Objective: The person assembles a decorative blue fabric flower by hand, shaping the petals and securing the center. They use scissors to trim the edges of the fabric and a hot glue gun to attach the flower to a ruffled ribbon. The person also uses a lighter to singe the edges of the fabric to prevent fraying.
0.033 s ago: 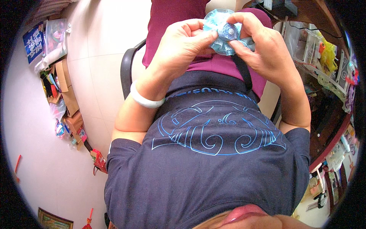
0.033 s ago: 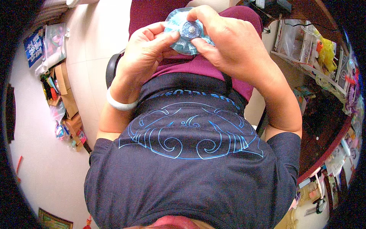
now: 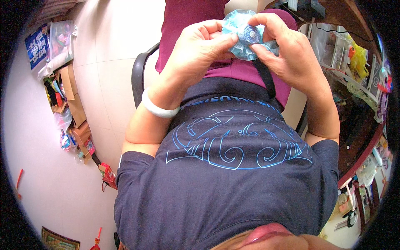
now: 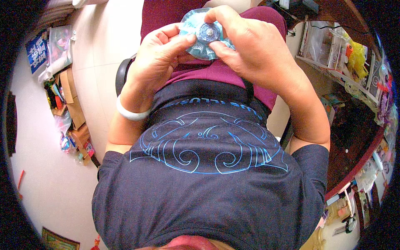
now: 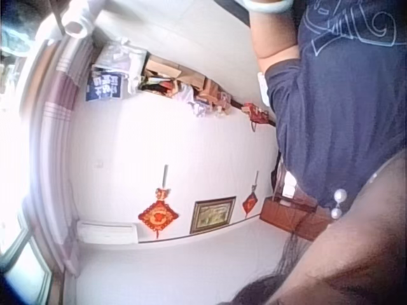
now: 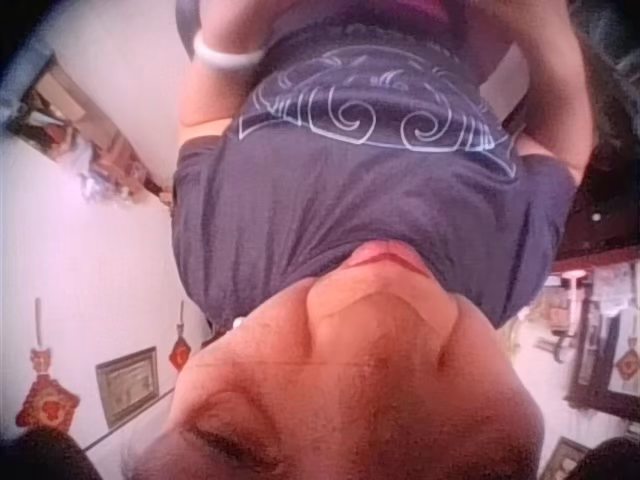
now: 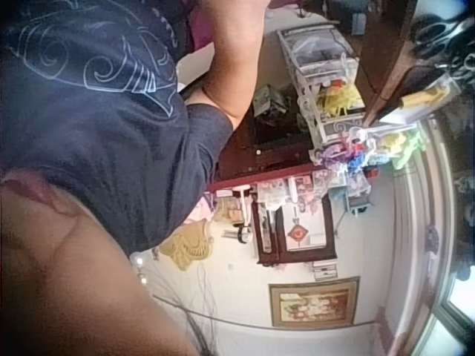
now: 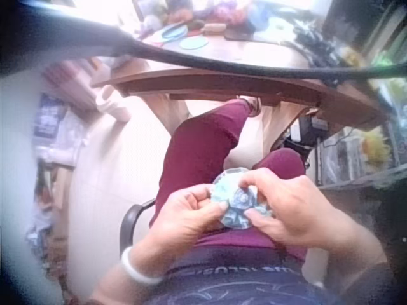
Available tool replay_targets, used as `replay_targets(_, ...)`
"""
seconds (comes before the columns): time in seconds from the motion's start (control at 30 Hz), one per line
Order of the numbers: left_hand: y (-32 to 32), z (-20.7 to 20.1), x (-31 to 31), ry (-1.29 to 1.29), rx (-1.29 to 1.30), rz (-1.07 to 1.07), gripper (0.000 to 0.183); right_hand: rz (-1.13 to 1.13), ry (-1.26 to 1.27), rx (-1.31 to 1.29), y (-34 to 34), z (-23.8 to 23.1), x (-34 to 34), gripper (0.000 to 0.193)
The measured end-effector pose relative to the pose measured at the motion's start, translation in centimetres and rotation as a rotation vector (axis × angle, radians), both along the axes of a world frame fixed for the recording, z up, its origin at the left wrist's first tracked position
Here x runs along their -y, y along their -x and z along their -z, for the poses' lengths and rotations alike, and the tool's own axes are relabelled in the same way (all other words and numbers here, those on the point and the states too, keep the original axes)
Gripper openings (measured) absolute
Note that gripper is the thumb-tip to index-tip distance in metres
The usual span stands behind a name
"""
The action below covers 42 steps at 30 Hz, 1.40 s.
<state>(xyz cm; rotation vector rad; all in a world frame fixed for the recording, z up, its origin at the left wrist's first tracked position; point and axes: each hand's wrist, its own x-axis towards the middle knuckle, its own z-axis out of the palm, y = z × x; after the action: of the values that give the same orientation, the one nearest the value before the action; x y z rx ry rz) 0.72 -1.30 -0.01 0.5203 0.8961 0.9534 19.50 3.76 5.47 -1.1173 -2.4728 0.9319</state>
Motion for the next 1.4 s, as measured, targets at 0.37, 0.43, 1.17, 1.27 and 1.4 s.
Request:
replay_targets(0.37,-1.0,0.5,0.0,-0.034,0.035,-0.046,0.04,-0.028,0.021,-0.02,-0.2,-0.4,0.0,0.046)
replay_targets(0.43,-0.8,0.6,0.0,-0.036,0.01,-0.046,0.04,-0.017,-0.002,-0.024,-0.4,-0.5,0.3,0.045)
replay_targets(1.17,-0.4,-0.4,0.0,-0.262,-0.189,-0.059,0.039,-0.03,-0.031,0.134,-0.1,-2.0,1.0,0.014)
replay_targets(1.27,0.0,-0.9,-0.1,-0.252,-0.202,-0.006,0.042,-0.063,0.027,0.1,-0.1,-1.6,0.5,0.014)
replay_targets(1.4,0.1,-0.8,0.0,-0.239,-0.188,0.01,0.044,-0.042,0.131,0.082,0.0,-1.5,0.0,0.015)
